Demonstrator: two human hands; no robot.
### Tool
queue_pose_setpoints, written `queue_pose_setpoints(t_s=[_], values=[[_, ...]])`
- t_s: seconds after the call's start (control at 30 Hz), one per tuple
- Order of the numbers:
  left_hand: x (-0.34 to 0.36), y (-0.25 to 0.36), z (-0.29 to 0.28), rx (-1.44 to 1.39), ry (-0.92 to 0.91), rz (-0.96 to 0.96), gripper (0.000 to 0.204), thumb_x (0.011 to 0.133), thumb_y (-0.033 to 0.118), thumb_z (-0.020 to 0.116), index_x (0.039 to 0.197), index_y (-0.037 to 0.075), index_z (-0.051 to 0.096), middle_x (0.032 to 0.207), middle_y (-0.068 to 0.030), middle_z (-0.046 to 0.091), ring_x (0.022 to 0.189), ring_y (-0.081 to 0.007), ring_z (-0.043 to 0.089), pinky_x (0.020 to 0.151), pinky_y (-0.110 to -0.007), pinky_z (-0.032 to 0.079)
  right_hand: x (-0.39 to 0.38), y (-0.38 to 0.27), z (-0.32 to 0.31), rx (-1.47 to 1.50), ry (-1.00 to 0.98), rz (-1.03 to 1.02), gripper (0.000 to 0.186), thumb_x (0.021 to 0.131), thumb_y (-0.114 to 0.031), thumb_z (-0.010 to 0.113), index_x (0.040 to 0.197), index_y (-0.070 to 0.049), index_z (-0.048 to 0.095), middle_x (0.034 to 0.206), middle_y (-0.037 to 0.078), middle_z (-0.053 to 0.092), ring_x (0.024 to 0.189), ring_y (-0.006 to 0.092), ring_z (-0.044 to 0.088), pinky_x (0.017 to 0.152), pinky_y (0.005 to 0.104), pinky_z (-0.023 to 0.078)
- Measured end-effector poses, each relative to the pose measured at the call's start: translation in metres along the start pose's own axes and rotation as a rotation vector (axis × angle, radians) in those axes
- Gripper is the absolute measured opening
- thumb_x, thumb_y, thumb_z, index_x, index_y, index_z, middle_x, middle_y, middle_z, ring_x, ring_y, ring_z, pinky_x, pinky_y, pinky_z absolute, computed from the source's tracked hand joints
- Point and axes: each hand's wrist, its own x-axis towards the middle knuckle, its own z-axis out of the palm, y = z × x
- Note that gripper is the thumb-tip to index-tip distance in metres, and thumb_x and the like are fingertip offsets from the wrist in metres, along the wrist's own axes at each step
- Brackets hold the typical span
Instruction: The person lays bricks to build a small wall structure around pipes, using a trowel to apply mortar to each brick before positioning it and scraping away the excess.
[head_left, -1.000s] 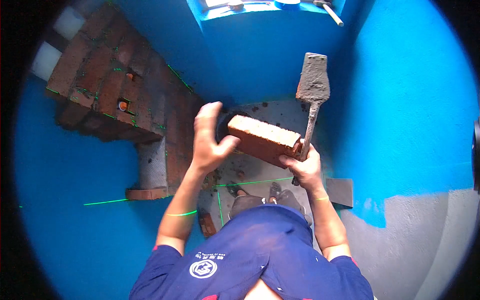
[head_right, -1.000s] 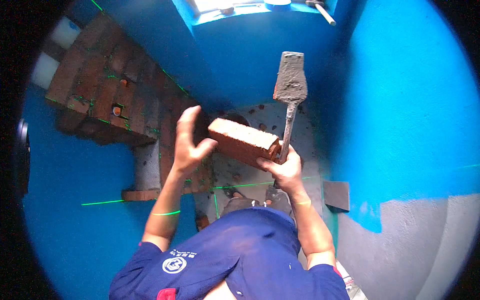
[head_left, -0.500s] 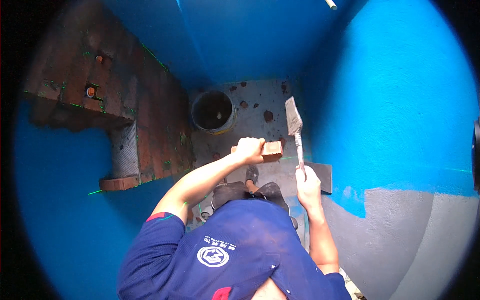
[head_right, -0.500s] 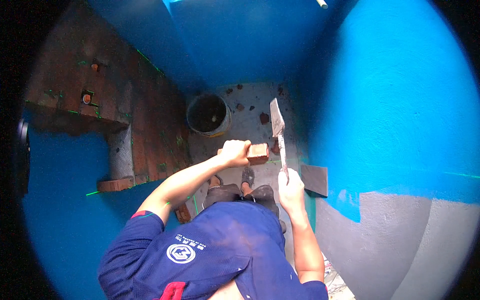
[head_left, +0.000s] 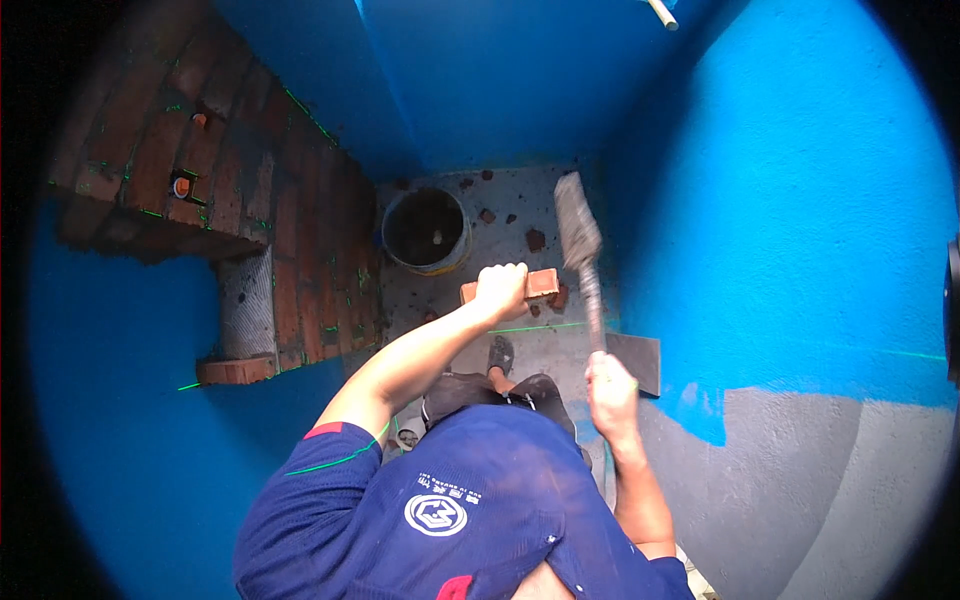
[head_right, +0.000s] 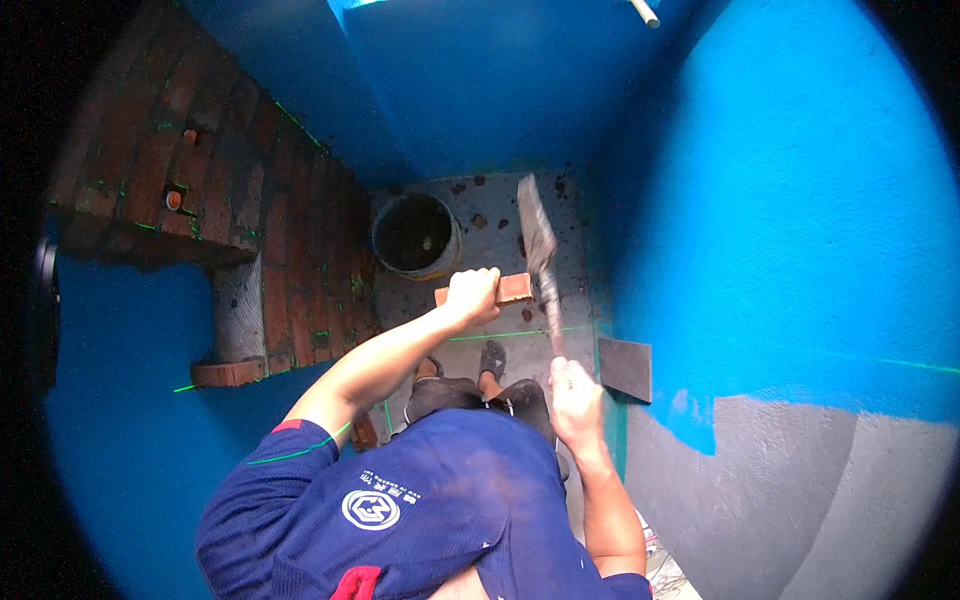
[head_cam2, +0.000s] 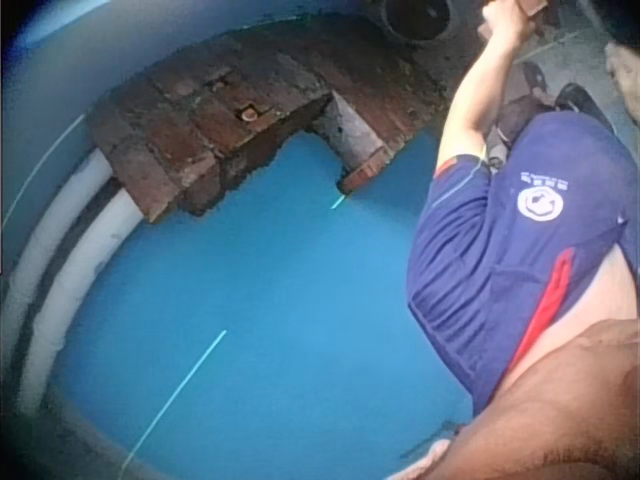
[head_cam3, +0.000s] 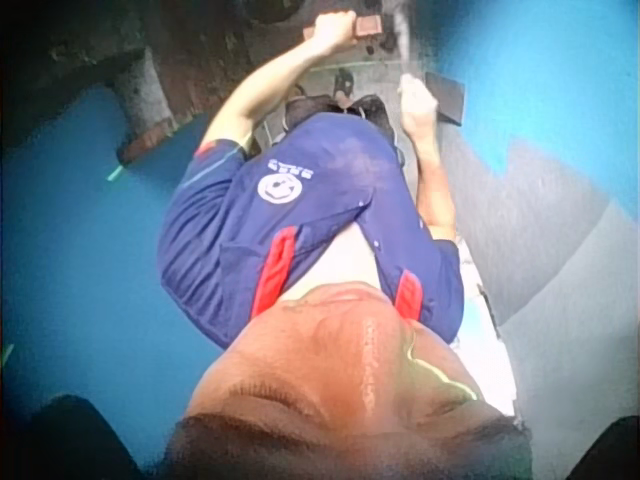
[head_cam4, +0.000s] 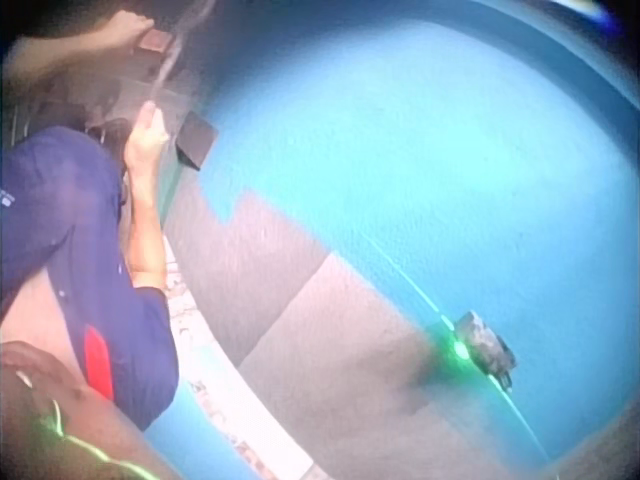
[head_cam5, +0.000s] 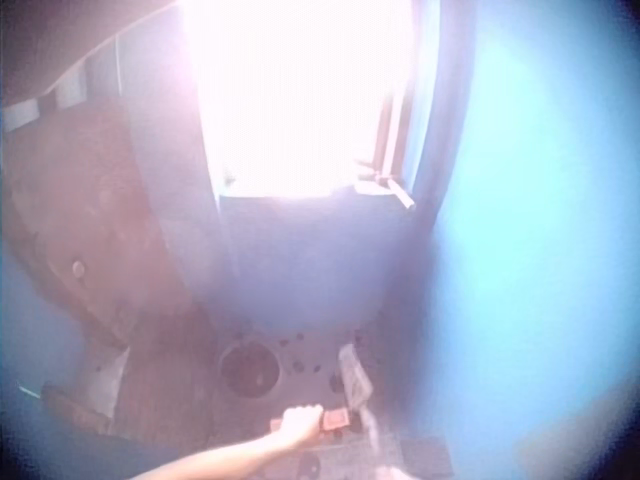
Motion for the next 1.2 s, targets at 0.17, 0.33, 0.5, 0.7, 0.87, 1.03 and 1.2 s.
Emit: queue_pose_setpoints(t_s=[0.17,0.33,0.5,0.7,0.87,1.03,1.2], values=[[0.006,0.003,-0.007,-0.007,-0.012,0.038,0.026,0.066,0.015,0.069,0.087,0.005,0.056,0.083,-0.0166,0.063,0.078,-0.0349,0.064,0.07,-0.046,0.05,-0.003,-0.038,-0.013,0.116,0.229,-0.192,0.037,0.096,-0.033,0.055,0.077,-0.002,0.049,0.059,0.011,0.052,0.051,0.0258,0.053,0.048,0.0345,0.04],[0.009,0.001,0.018,0.137,-0.008,0.209,0.042,0.061,0.024,0.081,0.092,0.006,0.06,0.087,-0.0133,0.065,0.084,-0.0305,0.066,0.075,-0.042,0.051,-0.025,0.079,0.039,-0.423,-0.127,0.343,0.045,0.1,-0.039,0.039,0.093,-0.001,0.062,0.09,0.029,0.062,0.091,0.0471,0.059,0.077,0.052,0.046],[-0.005,-0.018,0.035,0.069,-0.147,0.064,0.035,0.065,0.017,0.074,0.094,0.006,0.058,0.091,-0.0147,0.064,0.086,-0.0326,0.065,0.075,-0.044,0.051,-0.017,0.026,0.023,-0.266,0.085,0.29,0.041,0.099,-0.037,0.046,0.088,0.0,0.06,0.075,0.028,0.06,0.071,0.0464,0.061,0.062,0.0494,0.047],[-0.004,-0.013,0.027,0.07,-0.101,0.078,0.032,0.067,0.016,0.07,0.094,0.005,0.057,0.09,-0.0151,0.063,0.085,-0.0337,0.064,0.074,-0.045,0.05,-0.018,-0.022,0.008,-0.047,0.218,0.036,0.036,0.099,-0.03,0.049,0.081,0.001,0.051,0.06,0.026,0.051,0.057,0.0473,0.054,0.049,0.0486,0.038],[0.015,0.004,0.019,0.08,-0.004,0.139,0.033,0.065,0.016,0.072,0.093,0.005,0.057,0.089,-0.0155,0.064,0.084,-0.0326,0.065,0.074,-0.044,0.051,-0.031,0.073,0.046,-0.268,0.011,0.381,0.044,0.098,-0.04,0.047,0.088,0.001,0.059,0.08,0.032,0.06,0.083,0.0519,0.058,0.07,0.0554,0.046],[0.025,-0.005,0.003,0.052,-0.104,0.013,0.033,0.064,0.018,0.071,0.093,0.006,0.06,0.089,-0.016,0.068,0.086,-0.0335,0.067,0.077,-0.044,0.052,-0.03,0.061,0.021,-0.22,0.175,0.354,0.047,0.1,-0.04,0.045,0.082,0.002,0.057,0.076,0.03,0.06,0.075,0.0511,0.058,0.062,0.0548,0.044],[0.037,-0.034,-0.024,-0.24,-0.386,-0.121,0.056,0.052,0.03,0.083,0.101,0.006,0.066,0.096,-0.0143,0.07,0.092,-0.0299,0.066,0.082,-0.038,0.051,-0.038,0.057,0.003,-0.096,0.26,0.192,0.038,0.099,-0.031,0.05,0.078,-0.001,0.053,0.061,0.021,0.055,0.057,0.0392,0.058,0.051,0.0451,0.042]])
